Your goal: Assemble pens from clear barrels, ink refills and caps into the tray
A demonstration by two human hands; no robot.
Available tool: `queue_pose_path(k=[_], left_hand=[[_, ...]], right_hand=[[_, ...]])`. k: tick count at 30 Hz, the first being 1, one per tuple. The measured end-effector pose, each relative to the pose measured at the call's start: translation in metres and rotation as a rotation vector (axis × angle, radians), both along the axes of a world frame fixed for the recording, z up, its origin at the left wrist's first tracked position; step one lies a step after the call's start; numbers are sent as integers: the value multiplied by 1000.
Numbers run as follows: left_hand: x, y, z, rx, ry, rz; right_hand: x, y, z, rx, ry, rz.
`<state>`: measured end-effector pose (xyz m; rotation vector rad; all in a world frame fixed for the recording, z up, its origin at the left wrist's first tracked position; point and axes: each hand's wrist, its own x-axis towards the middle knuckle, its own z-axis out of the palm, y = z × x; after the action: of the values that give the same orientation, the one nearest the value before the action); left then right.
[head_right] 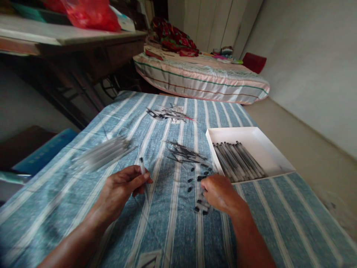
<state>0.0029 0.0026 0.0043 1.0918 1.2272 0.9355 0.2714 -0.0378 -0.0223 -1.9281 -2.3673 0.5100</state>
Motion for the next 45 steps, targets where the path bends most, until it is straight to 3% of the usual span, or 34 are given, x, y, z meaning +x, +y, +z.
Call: queue_pose_path(k=[6, 10, 17, 32, 45], left_hand=[[-2, -1, -4, -23, -126, -24], [-1, -4, -6, -60, -280, 9], [1, -6, -6, -39, -355, 58], [8, -8, -9, -83, -345, 43], [8, -5, -19, -80, -344, 91]], right_hand=[[-22, -2, 11, 2, 359, 5], [-46, -8, 8, -16, 642, 58], [-75, -16, 2, -102, 854, 49], [-86, -17, -17, -83, 1052, -97], [-91, -11, -8, 303, 870, -41]])
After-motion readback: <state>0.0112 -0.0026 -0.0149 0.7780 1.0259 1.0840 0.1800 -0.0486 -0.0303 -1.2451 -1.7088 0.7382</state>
